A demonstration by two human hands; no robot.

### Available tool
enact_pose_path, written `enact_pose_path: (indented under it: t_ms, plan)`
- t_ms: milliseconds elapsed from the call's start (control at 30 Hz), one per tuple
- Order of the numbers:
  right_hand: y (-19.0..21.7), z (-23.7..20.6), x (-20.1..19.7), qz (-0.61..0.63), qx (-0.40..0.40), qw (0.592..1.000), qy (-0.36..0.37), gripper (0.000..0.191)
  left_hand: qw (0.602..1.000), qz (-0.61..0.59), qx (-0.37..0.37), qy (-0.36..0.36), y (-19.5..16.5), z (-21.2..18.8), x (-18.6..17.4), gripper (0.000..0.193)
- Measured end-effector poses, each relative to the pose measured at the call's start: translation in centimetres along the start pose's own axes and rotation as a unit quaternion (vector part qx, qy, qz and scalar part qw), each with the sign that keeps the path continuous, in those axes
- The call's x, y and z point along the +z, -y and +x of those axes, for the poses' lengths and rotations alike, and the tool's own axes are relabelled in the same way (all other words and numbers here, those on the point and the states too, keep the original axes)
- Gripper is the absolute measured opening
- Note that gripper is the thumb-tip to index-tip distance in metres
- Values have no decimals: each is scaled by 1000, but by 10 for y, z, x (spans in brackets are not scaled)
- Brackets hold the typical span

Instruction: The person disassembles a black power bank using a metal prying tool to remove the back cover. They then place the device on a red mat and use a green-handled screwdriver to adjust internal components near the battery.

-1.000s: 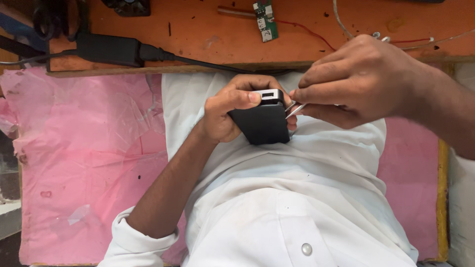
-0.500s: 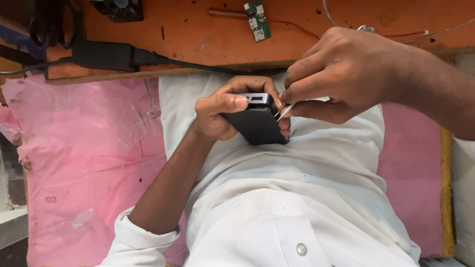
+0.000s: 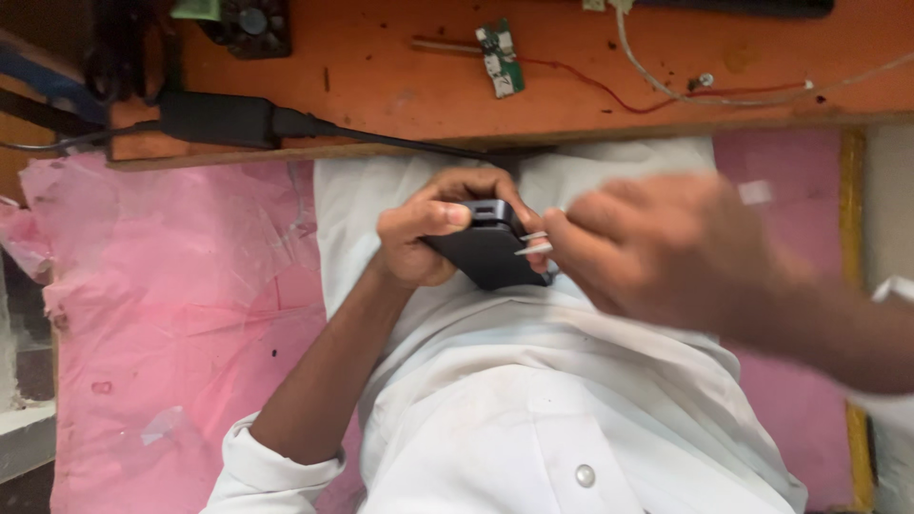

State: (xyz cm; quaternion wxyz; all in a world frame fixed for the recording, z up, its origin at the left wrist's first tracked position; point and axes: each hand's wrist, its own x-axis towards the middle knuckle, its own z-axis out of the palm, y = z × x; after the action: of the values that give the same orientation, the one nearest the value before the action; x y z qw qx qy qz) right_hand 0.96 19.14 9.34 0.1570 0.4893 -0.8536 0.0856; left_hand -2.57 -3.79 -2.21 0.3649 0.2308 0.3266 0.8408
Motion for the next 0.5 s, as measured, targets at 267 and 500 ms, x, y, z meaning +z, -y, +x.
enact_pose_path:
  t_ms: [267,500]
  plan:
    - [37,-15,8,-88,109,990,-12,7,999,34,16,-25,1,0,1,58]
    - [52,-6,-12,-234,64,960,140,24,996,64,-28,-52,6,8,2,56]
